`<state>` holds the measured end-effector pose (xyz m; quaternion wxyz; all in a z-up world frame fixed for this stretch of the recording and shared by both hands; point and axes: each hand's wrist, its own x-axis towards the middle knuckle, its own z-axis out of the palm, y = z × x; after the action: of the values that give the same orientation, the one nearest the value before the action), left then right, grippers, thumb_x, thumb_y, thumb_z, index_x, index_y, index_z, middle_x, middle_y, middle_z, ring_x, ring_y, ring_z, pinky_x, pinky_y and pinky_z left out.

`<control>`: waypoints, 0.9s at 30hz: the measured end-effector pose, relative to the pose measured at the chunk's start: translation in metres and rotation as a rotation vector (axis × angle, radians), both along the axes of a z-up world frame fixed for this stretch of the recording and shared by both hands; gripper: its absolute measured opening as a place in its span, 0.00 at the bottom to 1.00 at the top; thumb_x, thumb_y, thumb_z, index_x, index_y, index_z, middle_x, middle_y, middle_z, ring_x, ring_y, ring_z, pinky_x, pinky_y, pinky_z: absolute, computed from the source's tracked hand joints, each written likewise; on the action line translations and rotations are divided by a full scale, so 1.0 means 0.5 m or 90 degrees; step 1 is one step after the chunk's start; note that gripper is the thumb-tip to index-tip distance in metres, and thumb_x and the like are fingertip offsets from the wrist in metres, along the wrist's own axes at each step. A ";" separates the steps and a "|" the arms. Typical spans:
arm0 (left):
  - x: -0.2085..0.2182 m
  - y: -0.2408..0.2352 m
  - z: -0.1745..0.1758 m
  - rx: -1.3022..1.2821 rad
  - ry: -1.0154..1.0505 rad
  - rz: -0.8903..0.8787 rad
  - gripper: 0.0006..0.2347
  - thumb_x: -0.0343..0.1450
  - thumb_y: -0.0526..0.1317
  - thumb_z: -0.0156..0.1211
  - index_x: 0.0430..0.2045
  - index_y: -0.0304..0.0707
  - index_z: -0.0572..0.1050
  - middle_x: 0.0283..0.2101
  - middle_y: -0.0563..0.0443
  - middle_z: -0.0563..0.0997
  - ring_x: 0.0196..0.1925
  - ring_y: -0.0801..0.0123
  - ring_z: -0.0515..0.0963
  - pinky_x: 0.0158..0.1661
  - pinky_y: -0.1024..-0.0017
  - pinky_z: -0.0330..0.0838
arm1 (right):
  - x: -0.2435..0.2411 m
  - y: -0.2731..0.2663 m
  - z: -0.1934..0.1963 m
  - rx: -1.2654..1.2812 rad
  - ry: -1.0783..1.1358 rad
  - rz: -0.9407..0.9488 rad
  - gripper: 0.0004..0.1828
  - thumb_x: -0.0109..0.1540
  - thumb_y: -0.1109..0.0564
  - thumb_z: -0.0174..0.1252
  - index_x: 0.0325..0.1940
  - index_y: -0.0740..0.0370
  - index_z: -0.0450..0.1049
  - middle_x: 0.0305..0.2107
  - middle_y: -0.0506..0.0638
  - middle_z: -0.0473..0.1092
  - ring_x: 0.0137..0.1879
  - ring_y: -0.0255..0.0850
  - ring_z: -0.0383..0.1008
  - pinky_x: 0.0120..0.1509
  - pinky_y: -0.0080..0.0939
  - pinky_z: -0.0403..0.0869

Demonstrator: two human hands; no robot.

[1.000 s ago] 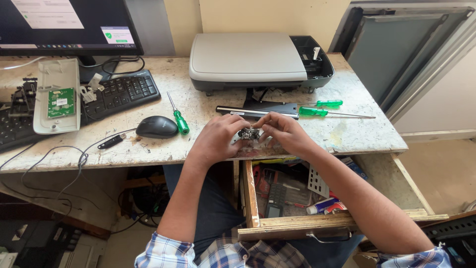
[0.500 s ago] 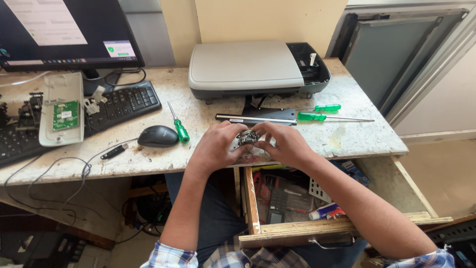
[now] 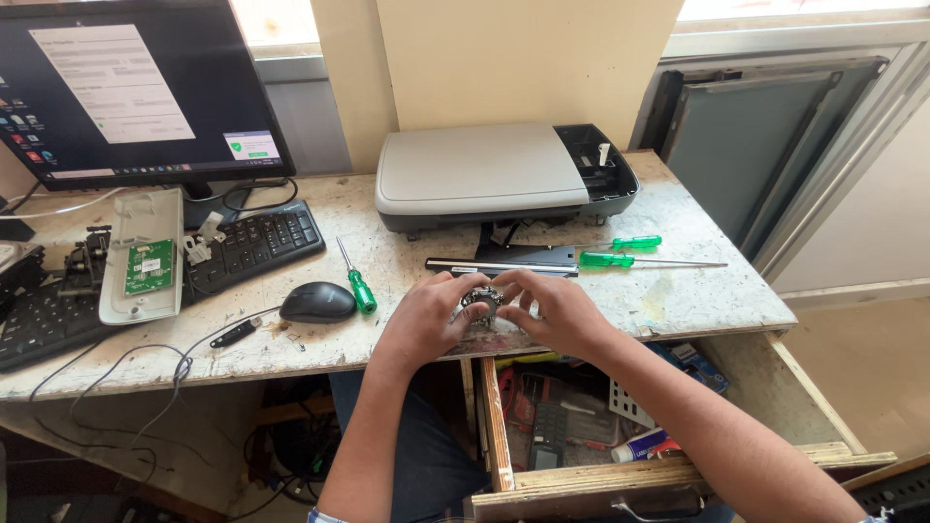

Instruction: The person sits on the floor and works on a disassembled printer part, using a screwdriver to adjust small components. They retrieve a small cylindrical part from a drawer and continue manipulating the mechanism on the desk.

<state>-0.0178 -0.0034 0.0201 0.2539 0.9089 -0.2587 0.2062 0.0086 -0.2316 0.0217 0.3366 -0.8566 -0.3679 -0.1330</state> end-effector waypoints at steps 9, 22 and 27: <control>-0.009 0.003 0.016 0.026 -0.041 -0.068 0.28 0.60 0.48 0.76 0.54 0.43 0.75 0.43 0.47 0.83 0.49 0.54 0.78 0.55 0.58 0.70 | 0.010 0.004 -0.020 0.030 -0.050 -0.020 0.13 0.62 0.54 0.65 0.48 0.58 0.75 0.35 0.51 0.80 0.38 0.43 0.82 0.37 0.43 0.77; -0.011 -0.002 0.018 0.020 -0.035 -0.046 0.27 0.60 0.46 0.76 0.53 0.44 0.76 0.43 0.47 0.84 0.49 0.56 0.79 0.54 0.59 0.71 | 0.013 0.001 -0.007 0.070 -0.027 -0.046 0.07 0.61 0.58 0.65 0.43 0.59 0.79 0.29 0.50 0.79 0.31 0.42 0.78 0.36 0.42 0.74; -0.010 -0.004 0.017 0.031 -0.001 -0.027 0.27 0.60 0.49 0.76 0.53 0.46 0.76 0.41 0.50 0.84 0.46 0.59 0.80 0.54 0.60 0.72 | 0.015 0.000 -0.005 0.100 -0.028 -0.029 0.07 0.60 0.59 0.66 0.42 0.59 0.79 0.30 0.48 0.78 0.31 0.39 0.78 0.34 0.40 0.73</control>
<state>-0.0230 -0.0054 0.0287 0.2360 0.9090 -0.2828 0.1950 0.0164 -0.2318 0.0191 0.3915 -0.8325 -0.3439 -0.1883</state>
